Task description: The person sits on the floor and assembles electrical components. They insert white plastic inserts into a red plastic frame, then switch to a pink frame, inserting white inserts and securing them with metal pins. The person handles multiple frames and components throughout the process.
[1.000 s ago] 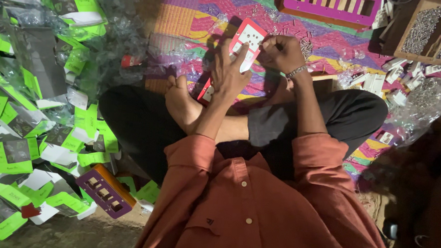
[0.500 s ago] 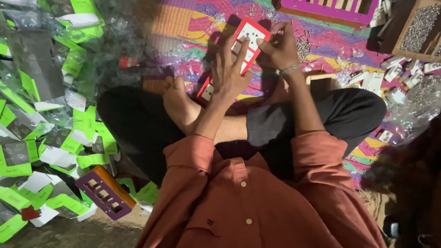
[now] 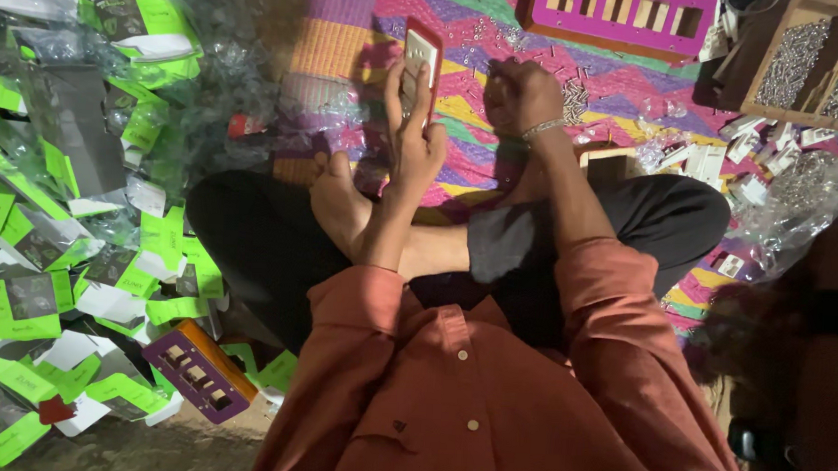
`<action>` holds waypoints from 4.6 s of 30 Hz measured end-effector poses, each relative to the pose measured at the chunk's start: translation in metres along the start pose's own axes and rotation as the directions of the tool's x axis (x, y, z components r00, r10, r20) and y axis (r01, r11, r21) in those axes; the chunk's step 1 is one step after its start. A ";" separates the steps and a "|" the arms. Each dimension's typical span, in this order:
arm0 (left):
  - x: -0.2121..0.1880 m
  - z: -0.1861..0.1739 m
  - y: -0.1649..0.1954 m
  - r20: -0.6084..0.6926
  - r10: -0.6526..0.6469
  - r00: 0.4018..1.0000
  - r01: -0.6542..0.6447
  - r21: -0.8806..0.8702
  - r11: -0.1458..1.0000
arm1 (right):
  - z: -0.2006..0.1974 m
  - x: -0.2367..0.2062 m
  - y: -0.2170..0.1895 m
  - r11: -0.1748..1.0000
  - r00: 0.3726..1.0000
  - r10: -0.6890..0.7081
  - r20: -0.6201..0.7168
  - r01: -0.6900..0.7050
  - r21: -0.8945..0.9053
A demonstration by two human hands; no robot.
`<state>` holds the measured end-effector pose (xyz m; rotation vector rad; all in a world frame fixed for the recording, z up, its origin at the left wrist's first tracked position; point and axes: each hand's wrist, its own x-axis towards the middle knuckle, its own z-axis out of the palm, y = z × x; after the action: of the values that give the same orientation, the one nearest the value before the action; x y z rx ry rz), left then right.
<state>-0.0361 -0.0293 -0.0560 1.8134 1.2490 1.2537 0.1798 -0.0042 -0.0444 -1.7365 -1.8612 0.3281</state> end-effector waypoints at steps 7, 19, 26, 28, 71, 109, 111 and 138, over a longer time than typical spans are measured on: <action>0.008 0.000 0.005 0.000 -0.043 0.999 0.042 -0.236 0.971 | 0.002 0.019 -0.027 0.895 0.967 -0.193 0.166 0.242 -0.374; 0.018 0.008 0.004 0.530 -0.372 0.762 0.647 -0.599 0.472 | -0.002 0.005 -0.012 0.997 0.981 0.003 -0.194 0.011 0.071; 0.016 0.019 0.010 0.455 -0.171 0.874 0.454 -0.639 0.620 | -0.012 -0.008 -0.038 0.900 0.987 0.127 -0.100 -0.072 0.431; 0.014 0.018 0.009 0.470 -0.223 0.854 0.500 -0.624 0.600 | -0.012 -0.008 -0.041 0.910 0.990 0.097 -0.105 -0.045 0.412; -0.005 0.016 0.014 0.619 -0.466 0.632 0.774 -0.481 0.411 | -0.025 -0.023 -0.052 0.926 0.992 -0.001 -0.128 0.049 0.375; 0.001 0.025 0.029 0.606 -0.424 0.673 0.739 -0.523 0.425 | -0.038 -0.025 -0.049 0.846 0.980 0.192 -0.048 -0.141 0.515; -0.001 0.027 0.027 0.600 -0.426 0.677 0.735 -0.525 0.429 | -0.039 -0.026 -0.049 0.907 0.984 0.132 -0.118 -0.072 0.415; -0.008 0.038 0.024 0.583 -0.436 0.686 0.724 -0.486 0.489 | -0.038 -0.024 -0.040 0.919 0.959 0.219 -0.180 -0.141 0.367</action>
<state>0.0071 -0.0448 -0.0523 0.8564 0.8677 0.7280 0.1673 -0.0405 0.0018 -1.6240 -1.3905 0.4892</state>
